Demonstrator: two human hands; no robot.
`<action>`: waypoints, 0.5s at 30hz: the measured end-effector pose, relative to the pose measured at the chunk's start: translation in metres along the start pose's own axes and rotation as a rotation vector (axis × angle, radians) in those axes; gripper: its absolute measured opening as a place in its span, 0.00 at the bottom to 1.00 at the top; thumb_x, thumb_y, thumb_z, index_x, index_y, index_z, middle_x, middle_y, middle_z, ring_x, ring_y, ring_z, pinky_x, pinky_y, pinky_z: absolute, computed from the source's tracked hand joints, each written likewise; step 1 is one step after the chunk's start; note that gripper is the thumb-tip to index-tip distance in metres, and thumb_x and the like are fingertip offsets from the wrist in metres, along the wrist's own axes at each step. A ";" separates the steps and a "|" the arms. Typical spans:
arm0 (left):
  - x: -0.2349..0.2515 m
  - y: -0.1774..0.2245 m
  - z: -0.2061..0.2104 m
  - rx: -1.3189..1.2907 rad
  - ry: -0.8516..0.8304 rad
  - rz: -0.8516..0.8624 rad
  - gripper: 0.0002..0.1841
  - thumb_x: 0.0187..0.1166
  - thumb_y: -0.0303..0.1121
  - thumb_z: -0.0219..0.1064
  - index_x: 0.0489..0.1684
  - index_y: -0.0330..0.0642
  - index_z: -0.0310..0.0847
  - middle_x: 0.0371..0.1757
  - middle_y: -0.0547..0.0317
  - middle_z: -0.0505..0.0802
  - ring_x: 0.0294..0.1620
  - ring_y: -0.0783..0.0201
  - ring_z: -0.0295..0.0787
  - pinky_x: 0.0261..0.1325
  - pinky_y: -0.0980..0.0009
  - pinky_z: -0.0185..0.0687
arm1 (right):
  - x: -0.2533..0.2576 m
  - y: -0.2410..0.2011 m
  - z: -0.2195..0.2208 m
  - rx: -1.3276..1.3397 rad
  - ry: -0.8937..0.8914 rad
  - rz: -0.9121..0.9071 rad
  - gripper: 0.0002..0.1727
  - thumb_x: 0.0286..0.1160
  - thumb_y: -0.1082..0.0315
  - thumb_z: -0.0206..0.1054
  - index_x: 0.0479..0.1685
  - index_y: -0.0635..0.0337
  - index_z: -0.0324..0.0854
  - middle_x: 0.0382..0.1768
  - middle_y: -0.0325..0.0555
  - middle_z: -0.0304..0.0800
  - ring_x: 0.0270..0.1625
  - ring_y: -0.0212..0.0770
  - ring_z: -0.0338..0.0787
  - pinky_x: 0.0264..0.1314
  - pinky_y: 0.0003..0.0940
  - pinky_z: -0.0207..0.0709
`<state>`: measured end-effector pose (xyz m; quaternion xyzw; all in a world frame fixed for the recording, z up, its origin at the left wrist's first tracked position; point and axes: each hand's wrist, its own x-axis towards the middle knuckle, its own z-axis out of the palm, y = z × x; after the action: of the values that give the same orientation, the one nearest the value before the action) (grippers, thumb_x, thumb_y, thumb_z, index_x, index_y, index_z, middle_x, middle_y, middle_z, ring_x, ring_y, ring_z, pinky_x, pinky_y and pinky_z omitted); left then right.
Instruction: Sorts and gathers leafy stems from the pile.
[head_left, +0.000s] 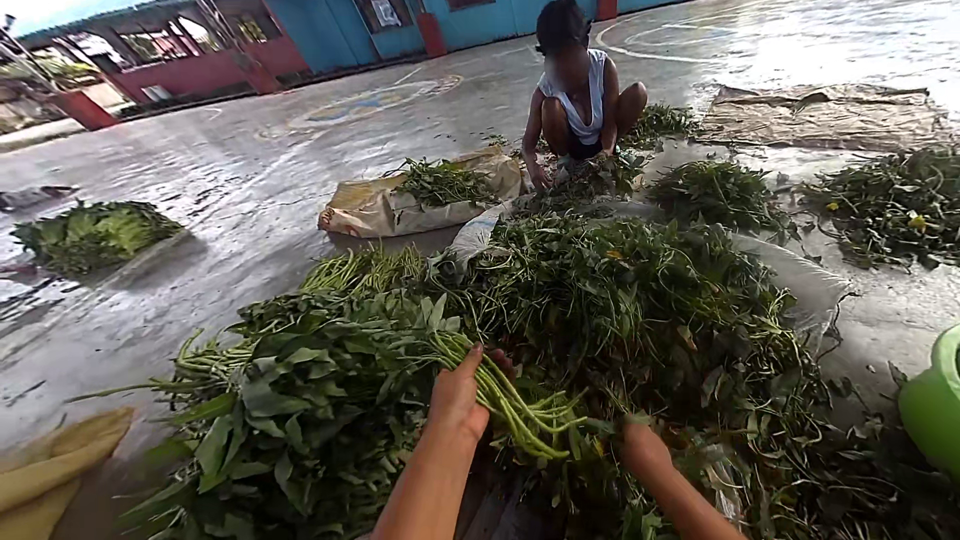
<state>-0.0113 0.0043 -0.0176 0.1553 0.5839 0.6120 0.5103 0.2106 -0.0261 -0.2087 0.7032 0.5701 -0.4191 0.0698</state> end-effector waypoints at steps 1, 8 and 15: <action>-0.001 -0.001 0.003 0.014 -0.008 -0.010 0.14 0.90 0.35 0.58 0.65 0.37 0.69 0.36 0.49 0.90 0.31 0.59 0.92 0.37 0.63 0.92 | 0.000 0.000 0.017 -0.048 -0.034 0.068 0.25 0.79 0.59 0.67 0.69 0.68 0.81 0.72 0.66 0.82 0.74 0.65 0.82 0.72 0.67 0.76; 0.002 -0.001 0.006 0.058 -0.050 0.009 0.12 0.90 0.33 0.58 0.60 0.33 0.72 0.31 0.48 0.89 0.26 0.59 0.90 0.34 0.65 0.91 | -0.008 0.027 -0.047 0.487 -0.008 -0.367 0.19 0.78 0.64 0.72 0.63 0.65 0.83 0.56 0.55 0.90 0.57 0.48 0.90 0.66 0.48 0.82; -0.021 -0.005 0.017 0.189 -0.270 -0.048 0.11 0.88 0.31 0.61 0.55 0.29 0.75 0.30 0.49 0.90 0.25 0.59 0.90 0.33 0.66 0.91 | -0.068 0.003 -0.110 0.883 0.189 -0.617 0.19 0.70 0.73 0.74 0.62 0.63 0.84 0.41 0.42 0.94 0.39 0.33 0.92 0.46 0.32 0.87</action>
<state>0.0130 -0.0045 -0.0087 0.2696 0.5685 0.5155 0.5816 0.2692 -0.0145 -0.0938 0.5004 0.5237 -0.5546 -0.4096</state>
